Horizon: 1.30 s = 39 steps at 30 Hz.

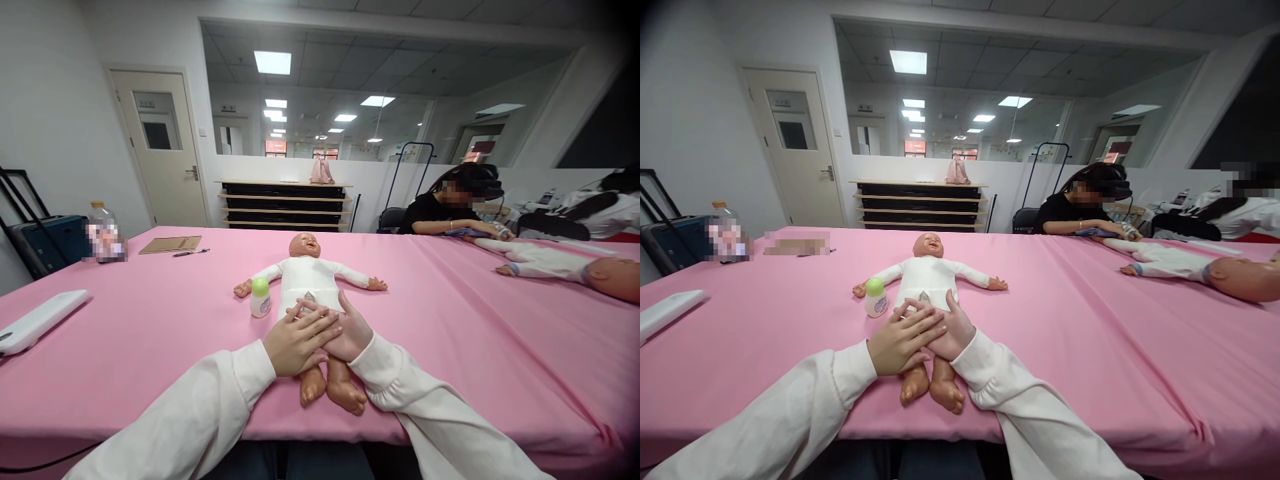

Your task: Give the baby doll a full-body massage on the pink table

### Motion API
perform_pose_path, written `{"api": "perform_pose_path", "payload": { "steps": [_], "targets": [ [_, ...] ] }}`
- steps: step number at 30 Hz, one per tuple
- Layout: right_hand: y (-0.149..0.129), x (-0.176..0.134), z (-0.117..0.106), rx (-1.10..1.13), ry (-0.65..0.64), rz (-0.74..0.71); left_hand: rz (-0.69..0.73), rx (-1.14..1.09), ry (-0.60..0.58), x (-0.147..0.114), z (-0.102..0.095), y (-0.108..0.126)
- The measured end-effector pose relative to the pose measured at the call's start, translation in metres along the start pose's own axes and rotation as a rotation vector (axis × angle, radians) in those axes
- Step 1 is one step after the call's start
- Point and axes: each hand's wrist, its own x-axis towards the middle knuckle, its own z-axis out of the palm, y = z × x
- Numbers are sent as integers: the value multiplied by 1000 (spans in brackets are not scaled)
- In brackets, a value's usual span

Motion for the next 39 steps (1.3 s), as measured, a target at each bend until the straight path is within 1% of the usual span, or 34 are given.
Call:
{"api": "perform_pose_path", "payload": {
  "steps": [6,8,13,17,20,23,26,27,29,31,33,35,36,38,39],
  "targets": [
    [-2,-1,3,-24,28,-52,-109,41,36,-3,2,-3],
    [-3,-2,2,-16,43,-71,-137,34,76,-4,3,-3],
    [-4,-1,-5,66,99,-118,-170,-18,228,-7,3,-3],
    [-3,2,-8,116,136,-75,-156,-52,286,-7,-3,-4],
    [-3,3,-9,70,155,-38,-152,-89,295,-6,-6,-6],
    [-3,0,-10,-22,156,-31,-168,-140,313,-9,-5,-6],
    [-8,-4,-13,-183,150,-70,-237,-244,298,-11,-2,-7],
    [-12,-4,-14,-245,160,-86,-293,-298,283,-9,0,-9],
    [-27,-1,-19,-372,216,-120,-488,-435,255,4,6,-15],
    [-49,11,-28,-495,316,-198,-760,-592,251,30,14,-29],
    [-77,32,-41,-598,434,-336,-1020,-738,274,66,26,-49],
    [-108,60,-60,-661,558,-481,-1216,-818,315,102,45,-76],
    [-122,76,-71,-673,639,-559,-1320,-807,338,118,57,-91],
    [-147,105,-94,-698,807,-659,-1489,-747,339,141,82,-119],
    [-157,118,-106,-709,889,-681,-1563,-728,328,147,96,-132]
  ]
}}
